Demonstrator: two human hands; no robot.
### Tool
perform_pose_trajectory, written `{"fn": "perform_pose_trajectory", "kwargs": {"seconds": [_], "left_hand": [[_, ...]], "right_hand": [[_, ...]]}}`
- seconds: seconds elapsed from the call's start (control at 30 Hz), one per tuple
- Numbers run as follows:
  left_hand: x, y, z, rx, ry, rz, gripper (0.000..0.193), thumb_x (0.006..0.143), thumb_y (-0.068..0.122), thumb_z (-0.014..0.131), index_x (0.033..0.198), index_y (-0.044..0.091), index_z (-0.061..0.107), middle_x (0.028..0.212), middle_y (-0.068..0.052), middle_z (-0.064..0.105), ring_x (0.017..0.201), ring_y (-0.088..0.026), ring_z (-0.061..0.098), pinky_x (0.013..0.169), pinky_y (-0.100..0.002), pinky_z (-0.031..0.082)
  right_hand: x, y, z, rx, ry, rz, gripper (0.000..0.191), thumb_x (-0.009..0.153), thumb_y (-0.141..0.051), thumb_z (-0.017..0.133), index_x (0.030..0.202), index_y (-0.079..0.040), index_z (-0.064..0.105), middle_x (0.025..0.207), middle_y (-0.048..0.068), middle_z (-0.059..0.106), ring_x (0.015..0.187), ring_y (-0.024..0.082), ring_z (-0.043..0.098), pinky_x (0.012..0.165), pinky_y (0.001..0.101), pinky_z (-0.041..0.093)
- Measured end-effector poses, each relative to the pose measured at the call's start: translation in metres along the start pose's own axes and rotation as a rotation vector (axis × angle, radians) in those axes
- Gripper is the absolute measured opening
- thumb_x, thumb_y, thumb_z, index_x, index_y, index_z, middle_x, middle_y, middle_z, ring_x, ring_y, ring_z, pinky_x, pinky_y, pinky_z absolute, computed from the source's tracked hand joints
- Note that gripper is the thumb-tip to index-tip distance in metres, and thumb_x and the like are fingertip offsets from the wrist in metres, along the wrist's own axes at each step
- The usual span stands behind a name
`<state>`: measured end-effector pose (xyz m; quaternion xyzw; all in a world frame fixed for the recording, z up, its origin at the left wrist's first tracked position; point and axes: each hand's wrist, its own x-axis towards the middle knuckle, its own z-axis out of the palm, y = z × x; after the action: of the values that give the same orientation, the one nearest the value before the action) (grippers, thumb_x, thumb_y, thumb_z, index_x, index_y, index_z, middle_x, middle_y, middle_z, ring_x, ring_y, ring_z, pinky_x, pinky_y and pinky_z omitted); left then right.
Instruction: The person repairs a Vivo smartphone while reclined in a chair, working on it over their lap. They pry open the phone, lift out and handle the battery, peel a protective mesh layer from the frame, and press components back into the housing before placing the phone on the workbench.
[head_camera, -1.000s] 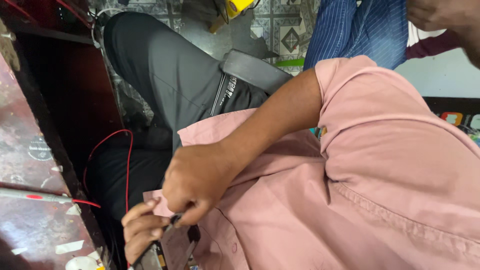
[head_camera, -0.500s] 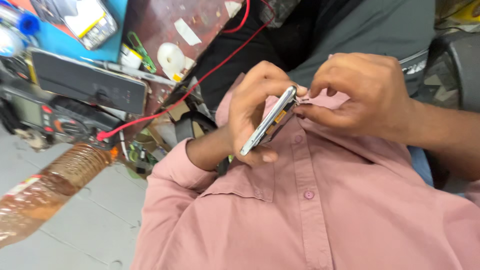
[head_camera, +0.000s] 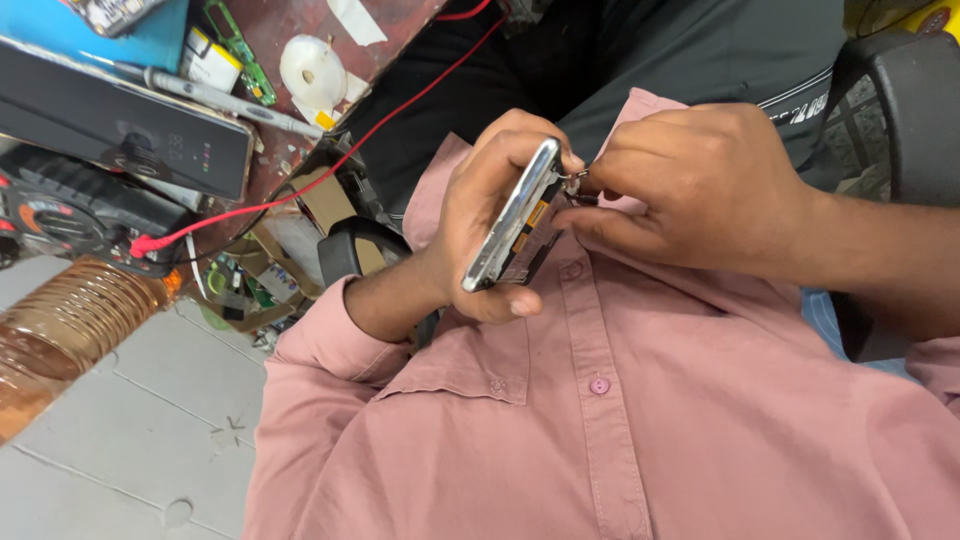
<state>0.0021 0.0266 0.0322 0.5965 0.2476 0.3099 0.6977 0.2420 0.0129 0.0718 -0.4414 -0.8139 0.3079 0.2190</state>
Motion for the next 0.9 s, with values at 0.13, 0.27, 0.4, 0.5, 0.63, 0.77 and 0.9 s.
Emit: {"fn": "perform_pose_trajectory", "kwargs": {"seconds": [0.13, 0.27, 0.4, 0.5, 0.63, 0.77, 0.9], "left_hand": [[-0.002, -0.002, -0.001, 0.093, 0.005, 0.023, 0.092, 0.071, 0.065, 0.08, 0.134, 0.002, 0.056, 0.12, -0.01, 0.056, 0.1, -0.017, 0.059, 0.085, -0.029, 0.049], [-0.002, -0.002, -0.002, 0.129, -0.022, 0.054, 0.086, 0.072, 0.054, 0.086, 0.133, 0.001, 0.056, 0.119, -0.011, 0.061, 0.106, -0.02, 0.064, 0.089, -0.03, 0.051], [-0.002, -0.003, -0.003, 0.107, -0.041, 0.031, 0.087, 0.068, 0.052, 0.089, 0.131, 0.001, 0.056, 0.116, -0.009, 0.06, 0.102, -0.019, 0.062, 0.088, -0.029, 0.05], [-0.004, -0.002, 0.0, -0.091, -0.072, -0.031, 0.088, 0.068, 0.056, 0.088, 0.128, 0.002, 0.052, 0.116, -0.007, 0.055, 0.097, -0.017, 0.056, 0.086, -0.028, 0.047], [-0.012, 0.008, 0.009, -0.353, -0.107, -0.061, 0.09, 0.069, 0.058, 0.089, 0.128, 0.005, 0.049, 0.117, -0.005, 0.05, 0.098, -0.017, 0.049, 0.086, -0.028, 0.042], [-0.023, 0.017, 0.014, -0.289, -0.17, 0.05, 0.096, 0.061, 0.062, 0.089, 0.127, 0.004, 0.051, 0.112, -0.007, 0.052, 0.098, -0.018, 0.052, 0.083, -0.029, 0.043], [-0.029, 0.023, 0.019, -0.277, -0.178, 0.101, 0.093, 0.062, 0.062, 0.091, 0.122, 0.003, 0.051, 0.113, -0.009, 0.052, 0.094, -0.019, 0.054, 0.081, -0.029, 0.048]], "right_hand": [[0.002, -0.004, -0.002, -0.045, -0.115, 0.048, 0.033, 0.087, -0.038, 0.079, 0.076, -0.009, 0.068, 0.068, 0.004, 0.062, 0.06, 0.024, 0.062, 0.052, 0.0376, 0.047], [0.002, -0.007, -0.001, -0.073, -0.142, 0.039, 0.034, 0.091, -0.035, 0.076, 0.074, -0.008, 0.065, 0.067, 0.004, 0.06, 0.06, 0.024, 0.061, 0.051, 0.0374, 0.047], [0.002, -0.008, 0.001, -0.054, -0.214, 0.059, 0.033, 0.092, -0.034, 0.073, 0.075, -0.007, 0.065, 0.066, 0.005, 0.06, 0.062, 0.024, 0.062, 0.052, 0.0378, 0.049], [0.003, -0.007, 0.003, 0.087, -0.247, 0.034, 0.024, 0.09, -0.028, 0.071, 0.079, -0.007, 0.065, 0.071, 0.005, 0.061, 0.066, 0.026, 0.063, 0.057, 0.0397, 0.051], [0.001, -0.008, 0.008, 0.331, -0.227, -0.129, 0.02, 0.086, -0.021, 0.074, 0.077, -0.007, 0.065, 0.07, 0.008, 0.059, 0.063, 0.027, 0.061, 0.057, 0.0407, 0.051], [-0.007, -0.013, 0.017, 0.485, -0.207, -0.199, 0.022, 0.078, -0.019, 0.078, 0.075, -0.005, 0.062, 0.07, 0.009, 0.056, 0.061, 0.029, 0.06, 0.055, 0.0411, 0.05], [-0.016, -0.014, 0.021, 0.534, -0.22, -0.267, 0.031, 0.076, -0.027, 0.083, 0.068, -0.008, 0.058, 0.067, 0.007, 0.054, 0.056, 0.027, 0.058, 0.05, 0.0411, 0.048]]}}
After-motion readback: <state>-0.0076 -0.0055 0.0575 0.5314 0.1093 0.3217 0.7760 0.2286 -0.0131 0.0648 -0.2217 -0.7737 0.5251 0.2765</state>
